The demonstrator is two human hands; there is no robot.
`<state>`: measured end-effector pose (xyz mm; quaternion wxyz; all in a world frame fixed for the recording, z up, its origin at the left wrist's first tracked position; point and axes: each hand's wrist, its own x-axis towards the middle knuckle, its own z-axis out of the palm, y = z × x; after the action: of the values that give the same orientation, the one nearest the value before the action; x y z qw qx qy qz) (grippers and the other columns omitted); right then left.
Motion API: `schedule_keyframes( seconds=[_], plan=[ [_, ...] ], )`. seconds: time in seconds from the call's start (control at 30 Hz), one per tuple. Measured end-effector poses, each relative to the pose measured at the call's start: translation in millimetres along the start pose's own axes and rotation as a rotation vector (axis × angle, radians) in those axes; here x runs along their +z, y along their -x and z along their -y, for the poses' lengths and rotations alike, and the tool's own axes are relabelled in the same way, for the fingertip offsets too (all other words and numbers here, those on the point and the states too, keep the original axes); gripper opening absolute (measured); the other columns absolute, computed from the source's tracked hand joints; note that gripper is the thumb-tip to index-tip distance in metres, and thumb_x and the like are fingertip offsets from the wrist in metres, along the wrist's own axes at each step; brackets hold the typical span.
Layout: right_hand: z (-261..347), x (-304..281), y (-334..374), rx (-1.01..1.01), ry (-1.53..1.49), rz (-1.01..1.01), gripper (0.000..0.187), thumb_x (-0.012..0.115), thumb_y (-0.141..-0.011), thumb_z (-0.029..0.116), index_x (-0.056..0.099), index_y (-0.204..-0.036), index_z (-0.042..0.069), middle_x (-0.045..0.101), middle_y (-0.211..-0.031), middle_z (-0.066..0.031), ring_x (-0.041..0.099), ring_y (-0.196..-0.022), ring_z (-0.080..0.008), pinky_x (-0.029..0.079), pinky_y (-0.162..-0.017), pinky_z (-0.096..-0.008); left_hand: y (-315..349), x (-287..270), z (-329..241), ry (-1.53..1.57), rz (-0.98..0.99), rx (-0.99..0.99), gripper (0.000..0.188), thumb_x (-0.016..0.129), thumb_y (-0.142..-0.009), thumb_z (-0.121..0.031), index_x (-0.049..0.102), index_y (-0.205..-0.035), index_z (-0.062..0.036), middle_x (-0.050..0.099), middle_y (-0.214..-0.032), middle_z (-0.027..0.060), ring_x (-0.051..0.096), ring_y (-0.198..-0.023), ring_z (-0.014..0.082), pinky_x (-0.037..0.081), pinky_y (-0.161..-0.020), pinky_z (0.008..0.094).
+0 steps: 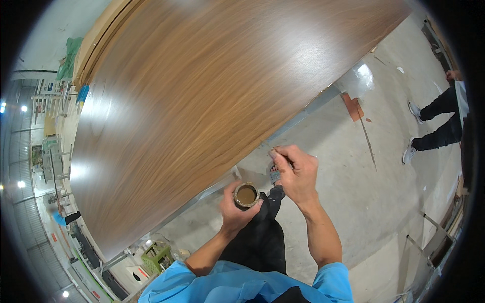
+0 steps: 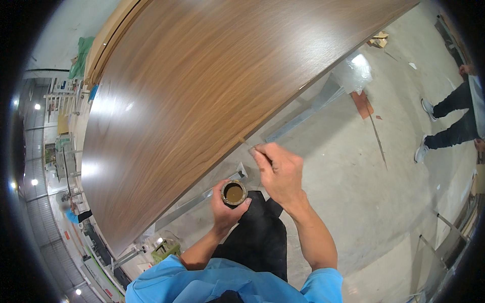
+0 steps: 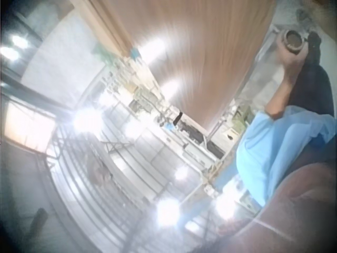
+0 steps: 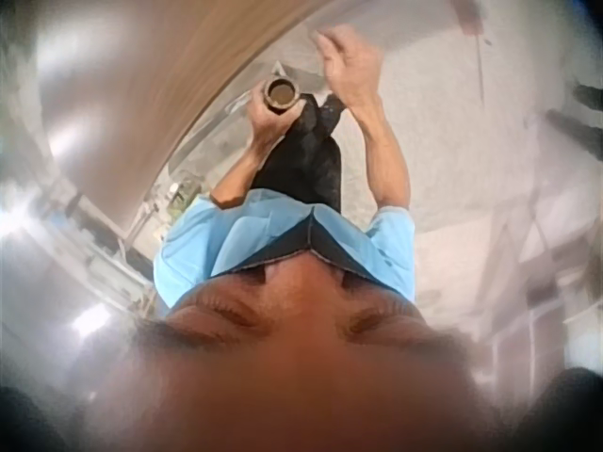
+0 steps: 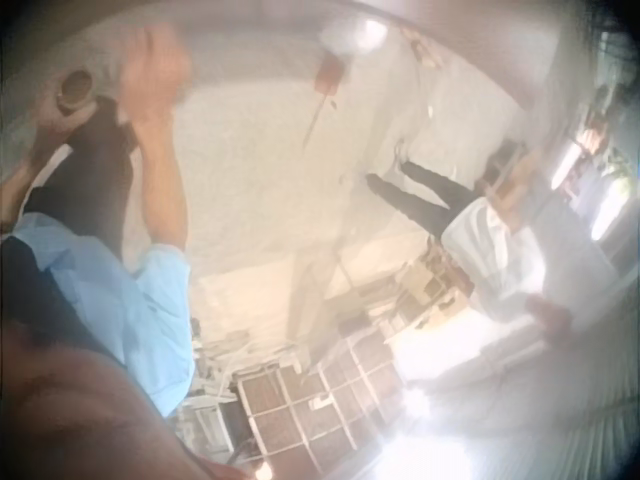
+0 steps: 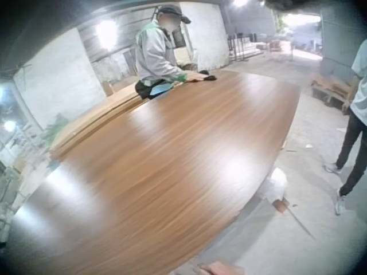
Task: The person applies a finish to a large wooden tabletop using a small brush and a cloth. They repeatedly dip the brush into a container, apply the finish to the table surface, and wipe the area with a cloth. Other people are present in the workshop, and one also wipes the table.
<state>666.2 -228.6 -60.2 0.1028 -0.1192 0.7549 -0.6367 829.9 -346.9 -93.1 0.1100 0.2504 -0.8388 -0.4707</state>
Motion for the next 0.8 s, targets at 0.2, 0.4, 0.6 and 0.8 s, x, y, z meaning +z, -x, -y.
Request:
schedule_keyframes(
  seconds=[0.2,0.4,0.6,0.8],
  plan=[
    [1.9,28.7,18.9,-0.392,0.126,0.193,0.002,0.066,-0.084,0.004,0.066,-0.084,0.002,0.064,-0.076,-0.0142,0.064,-0.066,-0.0333,0.051,-0.06,-0.04,1.7,2.0,4.6,-0.031,0.003,0.037,0.07,0.088,-0.07,-0.016,0.049,-0.125,0.0034,0.068,-0.106,0.0166,0.07,-0.095,0.0244,0.056,-0.084,0.0346],
    [-0.7,-2.3,-4.5,-0.188,0.161,-0.058,0.005,0.069,-0.084,0.004,0.069,-0.088,0.0,0.067,-0.075,-0.0139,0.063,-0.062,-0.0314,0.051,-0.058,-0.0346,2.8,1.7,3.8,0.032,0.007,0.016,0.071,0.088,-0.07,-0.015,0.048,-0.126,0.0031,0.068,-0.105,0.0162,0.069,-0.095,0.0242,0.055,-0.085,0.0344],
    [5.7,-13.3,-17.3,-0.449,0.209,0.039,0.006,0.068,-0.087,0.005,0.069,-0.087,0.0,0.066,-0.072,-0.0129,0.062,-0.059,-0.0227,0.048,-0.055,-0.0317,-0.6,6.3,-2.2,0.068,0.023,-0.054,0.072,0.088,-0.07,-0.017,0.048,-0.126,0.004,0.067,-0.105,0.0165,0.068,-0.098,0.0241,0.054,-0.088,0.0346],
    [-7.5,-62.3,-61.7,-0.151,0.218,-0.249,0.009,0.069,-0.086,0.008,0.066,-0.083,0.001,0.062,-0.068,-0.0133,0.059,-0.056,-0.0249,0.046,-0.054,-0.0342,-13.1,11.9,-9.2,0.026,0.041,-0.038,0.074,0.088,-0.069,-0.019,0.048,-0.126,0.0043,0.068,-0.105,0.0172,0.069,-0.096,0.025,0.054,-0.087,0.0352]
  ],
)
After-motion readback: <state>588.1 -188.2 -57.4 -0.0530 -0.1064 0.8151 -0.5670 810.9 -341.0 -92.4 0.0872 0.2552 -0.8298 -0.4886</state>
